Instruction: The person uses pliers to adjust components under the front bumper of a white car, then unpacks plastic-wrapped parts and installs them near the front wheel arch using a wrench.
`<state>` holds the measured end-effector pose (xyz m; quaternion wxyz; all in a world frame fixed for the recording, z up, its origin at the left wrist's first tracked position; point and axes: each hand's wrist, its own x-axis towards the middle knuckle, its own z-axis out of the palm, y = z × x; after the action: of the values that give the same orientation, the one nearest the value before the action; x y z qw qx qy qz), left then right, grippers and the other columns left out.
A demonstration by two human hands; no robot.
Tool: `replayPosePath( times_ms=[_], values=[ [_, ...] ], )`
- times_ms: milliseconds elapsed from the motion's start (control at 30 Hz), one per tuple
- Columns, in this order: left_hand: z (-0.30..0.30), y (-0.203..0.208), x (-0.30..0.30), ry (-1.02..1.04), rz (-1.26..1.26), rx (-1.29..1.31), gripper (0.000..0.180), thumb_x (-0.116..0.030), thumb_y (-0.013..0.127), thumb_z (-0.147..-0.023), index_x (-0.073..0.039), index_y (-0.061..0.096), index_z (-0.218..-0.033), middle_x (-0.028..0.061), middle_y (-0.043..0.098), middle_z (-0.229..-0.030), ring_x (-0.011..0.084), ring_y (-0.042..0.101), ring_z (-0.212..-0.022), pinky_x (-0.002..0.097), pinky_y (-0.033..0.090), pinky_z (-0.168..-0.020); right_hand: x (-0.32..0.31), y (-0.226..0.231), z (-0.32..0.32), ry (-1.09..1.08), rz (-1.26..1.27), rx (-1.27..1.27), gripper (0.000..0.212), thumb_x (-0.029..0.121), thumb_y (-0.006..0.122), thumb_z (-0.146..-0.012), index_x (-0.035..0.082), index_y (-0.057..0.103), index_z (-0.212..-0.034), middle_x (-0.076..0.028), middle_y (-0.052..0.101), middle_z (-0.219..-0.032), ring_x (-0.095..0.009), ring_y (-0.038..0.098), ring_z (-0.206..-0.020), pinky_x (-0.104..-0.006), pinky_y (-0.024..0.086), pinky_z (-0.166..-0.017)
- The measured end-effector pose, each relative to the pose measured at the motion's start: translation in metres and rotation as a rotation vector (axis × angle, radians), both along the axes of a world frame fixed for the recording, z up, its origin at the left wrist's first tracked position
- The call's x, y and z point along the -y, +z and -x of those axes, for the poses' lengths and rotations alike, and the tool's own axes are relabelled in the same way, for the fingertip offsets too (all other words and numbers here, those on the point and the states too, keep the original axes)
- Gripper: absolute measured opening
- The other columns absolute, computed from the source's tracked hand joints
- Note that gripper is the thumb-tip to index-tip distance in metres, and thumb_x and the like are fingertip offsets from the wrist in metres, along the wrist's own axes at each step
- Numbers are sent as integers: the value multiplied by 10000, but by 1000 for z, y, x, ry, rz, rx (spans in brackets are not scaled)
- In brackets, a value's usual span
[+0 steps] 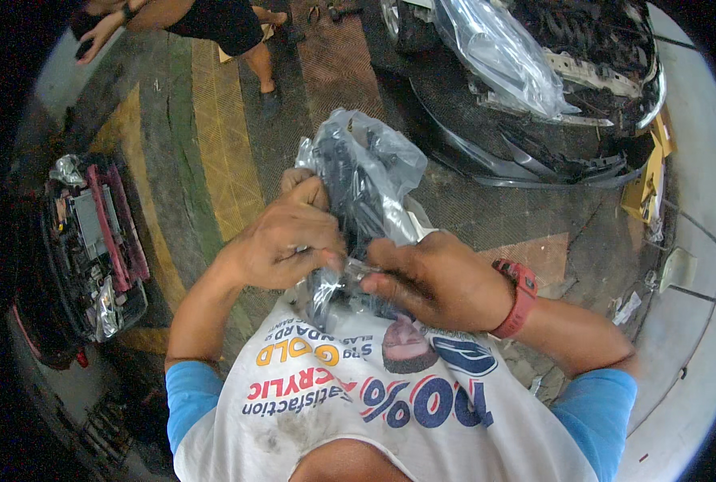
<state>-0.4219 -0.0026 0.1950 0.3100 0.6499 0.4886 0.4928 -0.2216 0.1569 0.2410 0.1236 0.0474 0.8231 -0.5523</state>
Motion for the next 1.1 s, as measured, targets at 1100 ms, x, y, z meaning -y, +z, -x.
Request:
replayPosePath(
  times_ms=[1100],
  values=[
    [3,43,-61,294,500,-676,111,-64,721,-680,-17,727,-781,203,707,-782,365,714,-762,453,577,-695,-26,0,80,131,-971,-194,111,89,636,-744,13,645,-825,-140,649,-825,-285,684,-774,-384,549,-602]
  ],
)
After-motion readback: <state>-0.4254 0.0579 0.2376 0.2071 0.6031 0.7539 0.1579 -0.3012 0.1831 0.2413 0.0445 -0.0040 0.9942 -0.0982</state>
